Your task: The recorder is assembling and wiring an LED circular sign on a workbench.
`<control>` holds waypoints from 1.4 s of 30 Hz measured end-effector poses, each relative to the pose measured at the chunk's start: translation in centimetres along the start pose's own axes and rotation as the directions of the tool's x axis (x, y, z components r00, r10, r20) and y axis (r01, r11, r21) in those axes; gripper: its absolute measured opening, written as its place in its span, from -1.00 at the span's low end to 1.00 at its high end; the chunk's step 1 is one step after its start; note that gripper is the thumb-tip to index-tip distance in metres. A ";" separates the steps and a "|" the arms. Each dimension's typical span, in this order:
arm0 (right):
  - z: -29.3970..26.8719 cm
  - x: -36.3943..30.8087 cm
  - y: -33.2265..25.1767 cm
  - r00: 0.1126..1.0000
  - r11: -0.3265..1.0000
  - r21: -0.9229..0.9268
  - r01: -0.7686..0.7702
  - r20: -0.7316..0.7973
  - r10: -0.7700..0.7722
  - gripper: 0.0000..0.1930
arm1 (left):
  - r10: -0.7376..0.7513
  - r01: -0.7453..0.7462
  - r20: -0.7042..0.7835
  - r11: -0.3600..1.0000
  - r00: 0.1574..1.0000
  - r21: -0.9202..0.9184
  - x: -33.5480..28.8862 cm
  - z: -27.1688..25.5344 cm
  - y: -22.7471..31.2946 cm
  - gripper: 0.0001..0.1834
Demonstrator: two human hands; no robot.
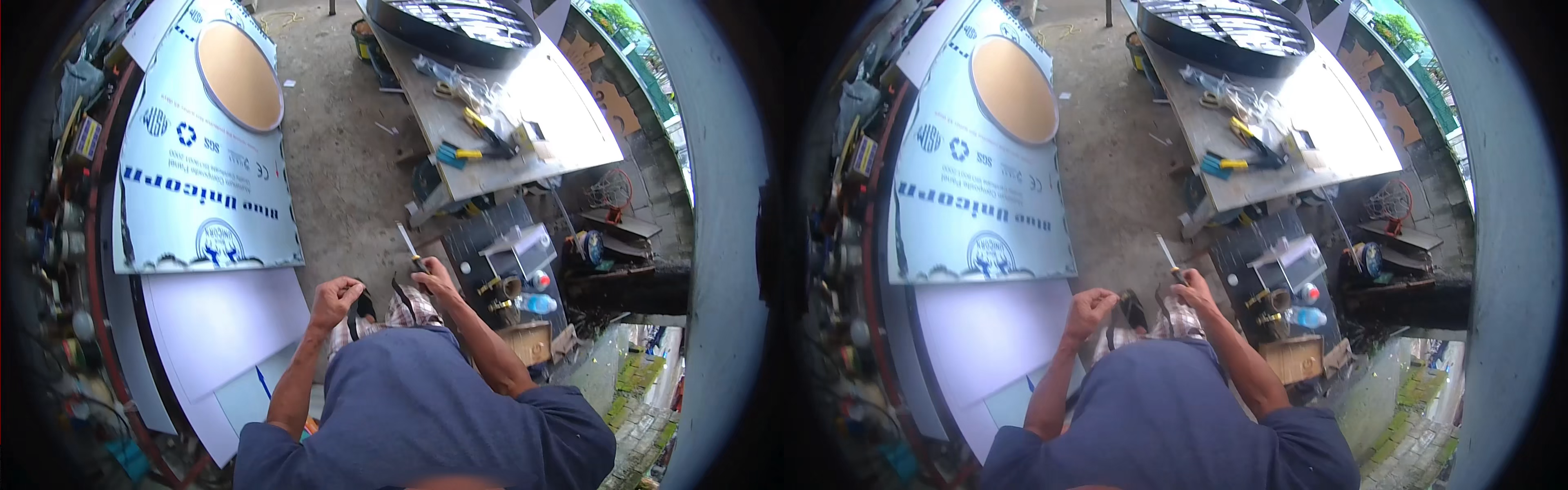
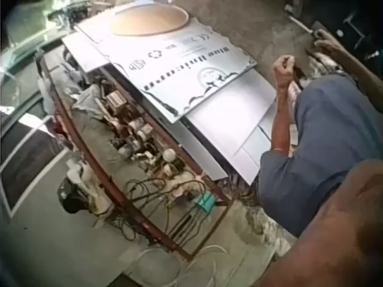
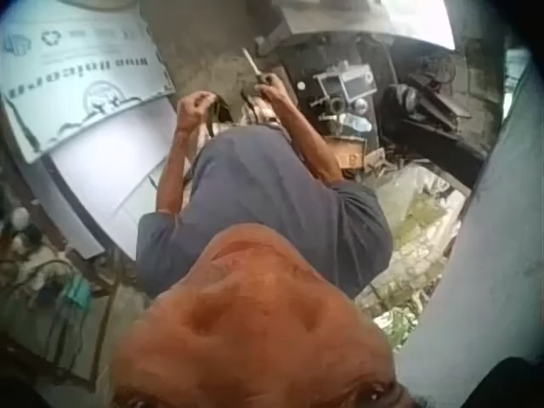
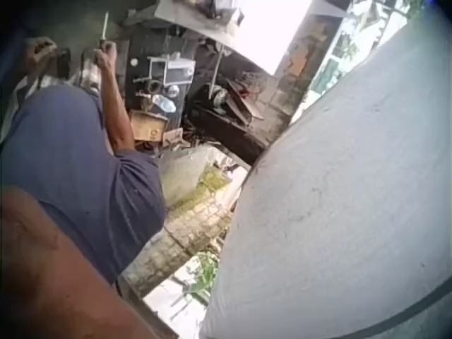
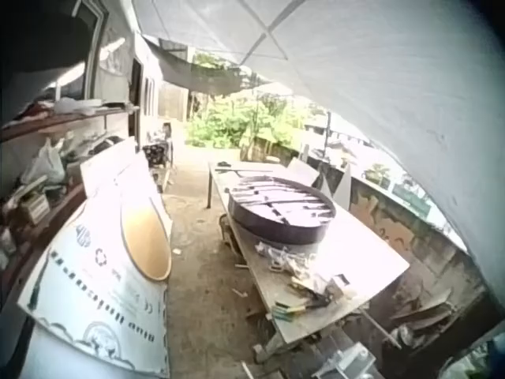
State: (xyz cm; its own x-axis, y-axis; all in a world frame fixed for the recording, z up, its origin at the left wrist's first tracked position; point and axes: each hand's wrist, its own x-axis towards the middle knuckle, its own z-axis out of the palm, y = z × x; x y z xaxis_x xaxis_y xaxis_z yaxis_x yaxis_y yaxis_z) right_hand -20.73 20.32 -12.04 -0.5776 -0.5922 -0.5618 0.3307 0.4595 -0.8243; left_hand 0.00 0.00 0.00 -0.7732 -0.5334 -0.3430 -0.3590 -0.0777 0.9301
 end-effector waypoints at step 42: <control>-2.4 55.6 -35.6 0.334 0.505 -0.434 -0.746 -0.900 -0.281 -0.56 | -0.057 0.038 0.260 0.996 0.964 0.077 94.4 -34.5 28.9 -0.76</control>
State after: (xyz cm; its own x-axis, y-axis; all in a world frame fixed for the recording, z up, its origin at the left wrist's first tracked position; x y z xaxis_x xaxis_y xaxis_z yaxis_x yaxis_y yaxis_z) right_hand -66.43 -27.41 -13.74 -0.9573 0.2688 0.1066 0.2736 0.9613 0.0326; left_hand -65.34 -81.64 -0.92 -0.8609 -0.2906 -0.4176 -0.4273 -0.0326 0.9035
